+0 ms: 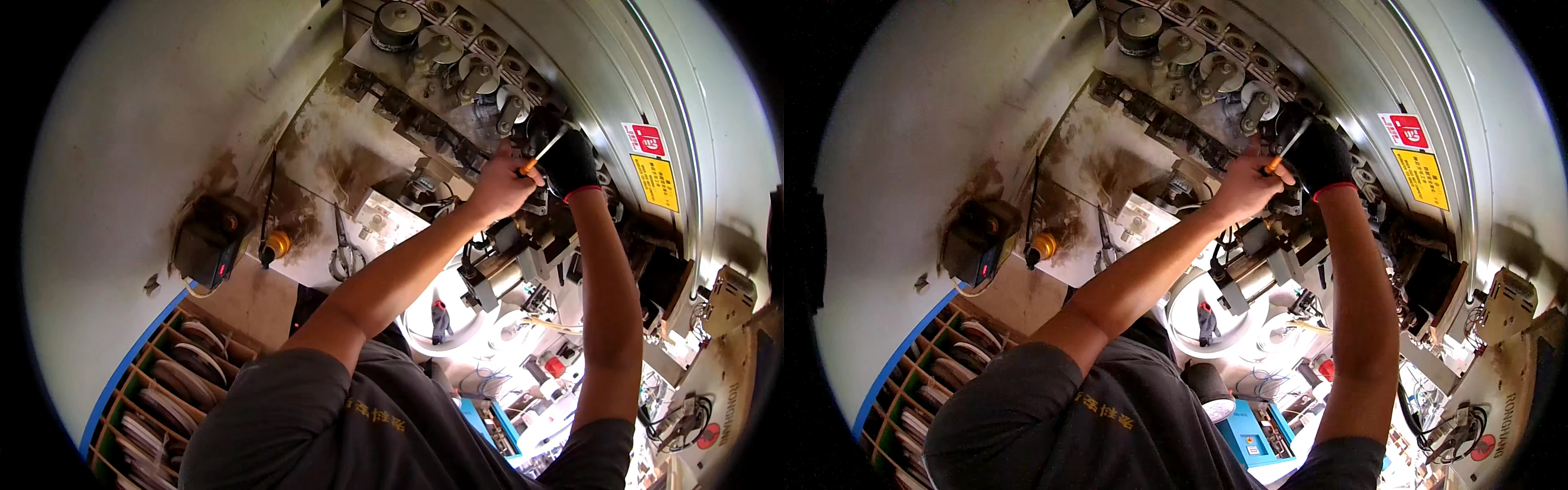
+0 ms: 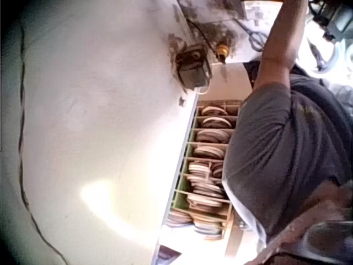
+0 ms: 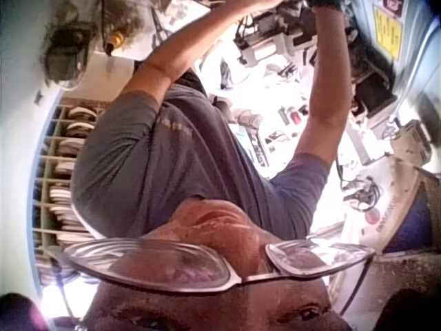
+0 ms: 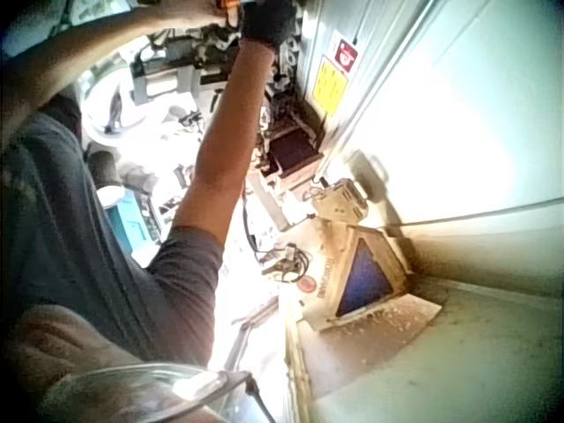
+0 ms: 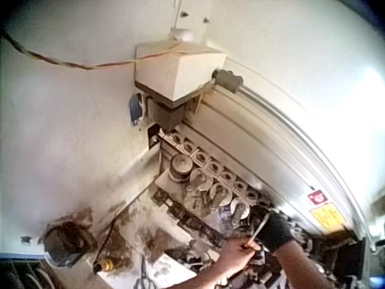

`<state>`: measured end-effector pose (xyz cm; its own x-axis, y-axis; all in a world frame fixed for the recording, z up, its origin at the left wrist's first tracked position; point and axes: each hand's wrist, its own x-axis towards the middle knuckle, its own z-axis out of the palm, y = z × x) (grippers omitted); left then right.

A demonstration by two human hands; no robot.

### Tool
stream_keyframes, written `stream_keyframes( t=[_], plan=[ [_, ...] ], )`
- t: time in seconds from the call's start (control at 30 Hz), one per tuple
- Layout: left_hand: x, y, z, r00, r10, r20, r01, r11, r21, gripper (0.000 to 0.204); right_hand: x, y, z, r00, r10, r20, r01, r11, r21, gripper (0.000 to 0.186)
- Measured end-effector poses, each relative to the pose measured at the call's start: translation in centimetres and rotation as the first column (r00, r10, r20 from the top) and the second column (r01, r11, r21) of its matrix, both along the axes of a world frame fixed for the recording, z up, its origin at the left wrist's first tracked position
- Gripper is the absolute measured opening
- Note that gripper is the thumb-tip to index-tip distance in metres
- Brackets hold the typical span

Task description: The person adjusts several circular rollers and metal components on an industrial machine using their hands and a small orange tool, periodically turning dials and checking the alignment.

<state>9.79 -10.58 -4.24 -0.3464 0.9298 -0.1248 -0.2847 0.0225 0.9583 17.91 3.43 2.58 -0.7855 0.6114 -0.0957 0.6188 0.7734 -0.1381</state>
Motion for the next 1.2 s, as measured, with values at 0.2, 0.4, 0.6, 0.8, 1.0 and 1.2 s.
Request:
stream_keyframes(
  t=[0.2, 0.4, 0.6, 0.8, 1.0, 1.2],
  plan=[
    [-0.2, -0.1, 1.4, 0.927, 0.149, -0.343, -0.076, 0.973, 0.218, 0.017, -0.9, -0.1, 0.8, 0.994, 0.062, -0.089, -0.068, 0.995, -0.073, 0.032],
    [-0.5, -0.6, 1.5, 0.935, -0.094, -0.342, 0.052, 0.99, -0.128, 0.021, -0.6, 0.1, 0.0, 1.0, 0.012, -0.023, -0.012, 1.0, -0.022, 0.026],
    [-1.7, -0.4, 0.3, 0.961, -0.131, -0.242, 0.124, 0.991, -0.046, 0.019, 0.4, 0.6, -1.1, 0.998, 0.035, -0.055, -0.037, 0.999, -0.032, 0.036],
    [-2.1, 0.4, 0.3, 0.85, -0.298, -0.434, 0.229, 0.952, -0.204, 0.01, 2.9, 2.6, -2.6, 0.999, -0.033, -0.026, 0.03, 0.993, -0.114, 0.044],
    [-4.5, -9.3, 0.0, 0.985, -0.168, 0.035, 0.161, 0.977, 0.141, 0.01, -2.3, 1.4, -0.3, 0.971, 0.007, 0.237, 0.037, 0.982, -0.183, 0.056],
    [-4.7, -19.0, -2.4, 0.935, -0.224, 0.277, 0.294, 0.924, -0.244, 0.021, -7.1, -1.8, -0.1, 0.911, -0.285, 0.299, 0.292, 0.956, 0.022, 0.038]
  ],
)
